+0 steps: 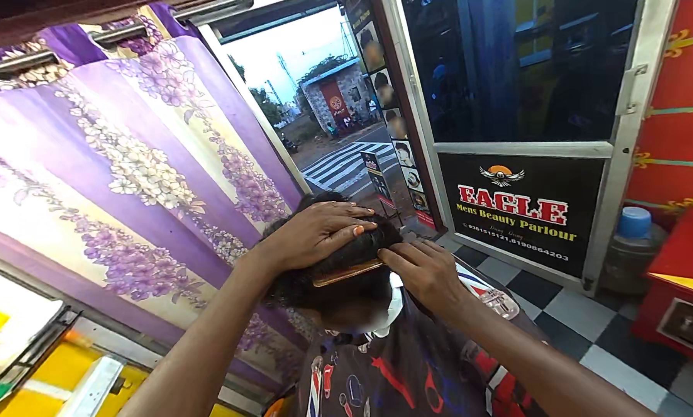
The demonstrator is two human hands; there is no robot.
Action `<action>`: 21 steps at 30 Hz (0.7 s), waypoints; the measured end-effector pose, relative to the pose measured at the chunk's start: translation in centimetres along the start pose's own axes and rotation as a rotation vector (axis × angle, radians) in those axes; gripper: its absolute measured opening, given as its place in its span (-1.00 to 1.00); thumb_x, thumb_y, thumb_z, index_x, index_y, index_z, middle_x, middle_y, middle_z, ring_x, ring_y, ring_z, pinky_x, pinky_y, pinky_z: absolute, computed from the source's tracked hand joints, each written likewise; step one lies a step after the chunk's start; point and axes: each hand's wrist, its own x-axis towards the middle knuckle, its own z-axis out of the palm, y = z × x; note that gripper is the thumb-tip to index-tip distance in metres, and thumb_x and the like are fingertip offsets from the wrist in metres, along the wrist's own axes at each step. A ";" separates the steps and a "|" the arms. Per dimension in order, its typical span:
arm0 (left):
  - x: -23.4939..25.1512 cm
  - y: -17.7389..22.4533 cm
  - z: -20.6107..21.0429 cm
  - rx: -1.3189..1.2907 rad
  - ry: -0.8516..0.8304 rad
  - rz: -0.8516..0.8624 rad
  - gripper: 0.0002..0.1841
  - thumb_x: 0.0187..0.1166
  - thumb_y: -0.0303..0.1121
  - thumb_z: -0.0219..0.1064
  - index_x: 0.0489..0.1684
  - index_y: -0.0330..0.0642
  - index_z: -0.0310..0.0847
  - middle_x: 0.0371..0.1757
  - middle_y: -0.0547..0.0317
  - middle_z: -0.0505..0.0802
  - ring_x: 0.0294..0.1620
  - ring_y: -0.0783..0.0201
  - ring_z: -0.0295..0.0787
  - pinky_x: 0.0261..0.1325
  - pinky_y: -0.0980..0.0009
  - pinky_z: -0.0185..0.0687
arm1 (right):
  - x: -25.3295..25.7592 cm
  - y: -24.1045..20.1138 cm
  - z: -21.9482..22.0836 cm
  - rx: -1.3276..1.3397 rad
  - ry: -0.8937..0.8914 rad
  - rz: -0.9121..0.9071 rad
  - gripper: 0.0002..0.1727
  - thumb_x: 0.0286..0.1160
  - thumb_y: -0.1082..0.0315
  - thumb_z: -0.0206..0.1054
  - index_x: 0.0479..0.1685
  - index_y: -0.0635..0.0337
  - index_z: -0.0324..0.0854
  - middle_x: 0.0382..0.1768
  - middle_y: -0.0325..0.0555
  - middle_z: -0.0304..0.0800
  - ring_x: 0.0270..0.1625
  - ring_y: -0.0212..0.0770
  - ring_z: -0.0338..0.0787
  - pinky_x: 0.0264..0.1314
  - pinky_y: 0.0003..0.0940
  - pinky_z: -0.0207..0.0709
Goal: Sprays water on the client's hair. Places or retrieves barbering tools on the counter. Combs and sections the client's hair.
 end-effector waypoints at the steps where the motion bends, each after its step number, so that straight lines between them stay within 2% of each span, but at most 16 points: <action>1: 0.0 0.0 -0.1 -0.022 -0.005 -0.017 -0.48 0.88 0.03 -0.17 0.41 0.21 0.75 0.55 0.49 0.70 0.70 0.37 0.43 0.81 0.14 0.21 | 0.2 0.2 0.2 -0.014 0.008 0.003 -0.77 0.52 0.45 0.30 -0.04 -0.02 0.83 -0.19 -0.16 0.89 -0.22 -0.18 0.85 -0.21 -0.29 0.70; 3: -0.2 0.5 -0.9 -0.164 -0.010 -0.075 -0.43 0.90 0.00 -0.26 0.50 0.08 0.68 0.59 0.42 0.67 0.74 0.32 0.37 0.85 0.15 0.12 | 0.7 0.6 0.7 -0.031 0.034 0.028 -0.75 0.48 0.46 0.29 -0.03 -0.01 0.84 -0.16 -0.12 0.91 -0.15 -0.14 0.89 -0.15 -0.23 0.75; 5: -0.8 1.7 -2.3 -0.330 0.137 -0.122 -0.36 0.91 0.01 -0.34 0.53 -0.11 0.62 0.59 0.29 0.68 0.76 0.22 0.36 0.89 0.13 0.10 | 1.5 1.0 1.2 -0.050 0.066 0.069 -0.72 0.50 0.48 0.27 -0.02 0.00 0.85 -0.13 -0.09 0.93 -0.13 -0.11 0.92 -0.15 -0.20 0.78; 7: -1.4 4.3 -3.2 -0.369 0.454 -0.097 -0.32 0.91 0.04 -0.32 0.39 -0.25 0.67 0.49 0.12 0.75 0.67 0.07 0.50 0.81 0.02 0.29 | 2.1 1.3 1.6 -0.051 0.073 0.093 -0.71 0.52 0.50 0.25 -0.01 0.01 0.86 -0.12 -0.10 0.93 -0.10 -0.11 0.93 -0.12 -0.20 0.79; 8: -1.8 5.9 -3.2 -0.356 0.578 -0.051 -0.33 0.90 0.06 -0.30 0.31 -0.23 0.70 0.42 0.09 0.79 0.59 0.01 0.59 0.73 -0.03 0.41 | 2.3 1.4 1.7 -0.043 0.068 0.099 -0.70 0.52 0.50 0.24 -0.01 0.01 0.86 -0.11 -0.11 0.94 -0.09 -0.12 0.92 -0.10 -0.21 0.78; 9: -2.4 7.3 -2.6 -0.313 0.637 0.007 -0.36 0.89 0.10 -0.26 0.22 -0.12 0.73 0.33 0.15 0.83 0.50 0.03 0.67 0.64 -0.03 0.52 | 2.5 1.6 1.8 -0.038 0.066 0.102 -0.70 0.52 0.51 0.24 -0.02 0.01 0.86 -0.11 -0.12 0.94 -0.07 -0.13 0.92 -0.08 -0.22 0.78; 10: -3.1 8.6 -1.6 -0.243 0.581 0.063 -0.38 0.87 0.15 -0.25 0.19 0.01 0.75 0.28 0.24 0.86 0.46 0.10 0.70 0.59 0.03 0.58 | 2.5 1.7 1.8 -0.034 0.064 0.104 -0.70 0.50 0.53 0.25 -0.03 0.02 0.86 -0.11 -0.12 0.94 -0.07 -0.13 0.93 -0.07 -0.22 0.79; 11: -3.6 9.6 -0.3 -0.168 0.416 0.130 -0.37 0.87 0.15 -0.25 0.23 0.01 0.75 0.30 0.23 0.85 0.49 0.14 0.68 0.61 0.06 0.55 | 2.6 1.8 1.8 -0.027 0.064 0.105 -0.69 0.50 0.54 0.25 -0.02 0.02 0.86 -0.11 -0.12 0.94 -0.08 -0.13 0.93 -0.08 -0.22 0.79; 13: -3.2 10.5 2.0 0.089 0.076 0.226 -0.37 0.86 0.15 -0.20 0.37 -0.09 0.67 0.44 0.15 0.78 0.63 0.14 0.54 0.72 0.12 0.37 | 2.9 2.0 1.7 -0.022 0.068 0.101 -0.69 0.51 0.55 0.24 -0.01 0.04 0.85 -0.11 -0.09 0.95 -0.08 -0.11 0.93 -0.10 -0.20 0.78; 14: -2.7 10.3 2.9 0.174 -0.002 0.229 -0.37 0.86 0.15 -0.20 0.40 -0.11 0.65 0.47 0.13 0.76 0.66 0.15 0.52 0.74 0.13 0.33 | 3.1 2.0 1.7 -0.029 0.066 0.099 -0.69 0.51 0.55 0.24 -0.01 0.03 0.85 -0.11 -0.09 0.95 -0.07 -0.10 0.94 -0.09 -0.20 0.79; 17: -1.6 7.8 3.0 0.296 -0.046 0.173 -0.37 0.89 0.09 -0.26 0.41 -0.08 0.68 0.47 0.20 0.76 0.66 0.25 0.50 0.79 0.18 0.24 | 4.2 2.2 1.6 -0.033 0.042 0.126 -0.71 0.56 0.50 0.22 -0.03 0.02 0.86 -0.13 -0.12 0.95 -0.14 -0.10 0.93 -0.19 -0.19 0.77; 20: -1.3 5.4 1.4 0.327 -0.003 0.180 -0.43 0.90 -0.02 -0.22 0.33 -0.02 0.76 0.49 0.31 0.75 0.71 0.28 0.42 0.84 0.16 0.12 | 5.9 2.7 0.9 -0.014 -0.010 0.277 -0.75 0.66 0.35 0.23 -0.04 0.02 0.88 -0.27 -0.09 0.89 -0.33 -0.05 0.88 -0.43 -0.07 0.67; 21: -1.4 4.6 1.0 0.309 0.009 0.175 -0.45 0.90 -0.05 -0.22 0.37 0.02 0.74 0.55 0.35 0.71 0.75 0.27 0.36 0.86 0.14 0.08 | 6.3 2.9 0.5 0.010 -0.020 0.349 -0.76 0.68 0.31 0.24 -0.03 0.04 0.86 -0.26 -0.08 0.90 -0.34 -0.04 0.87 -0.43 -0.02 0.66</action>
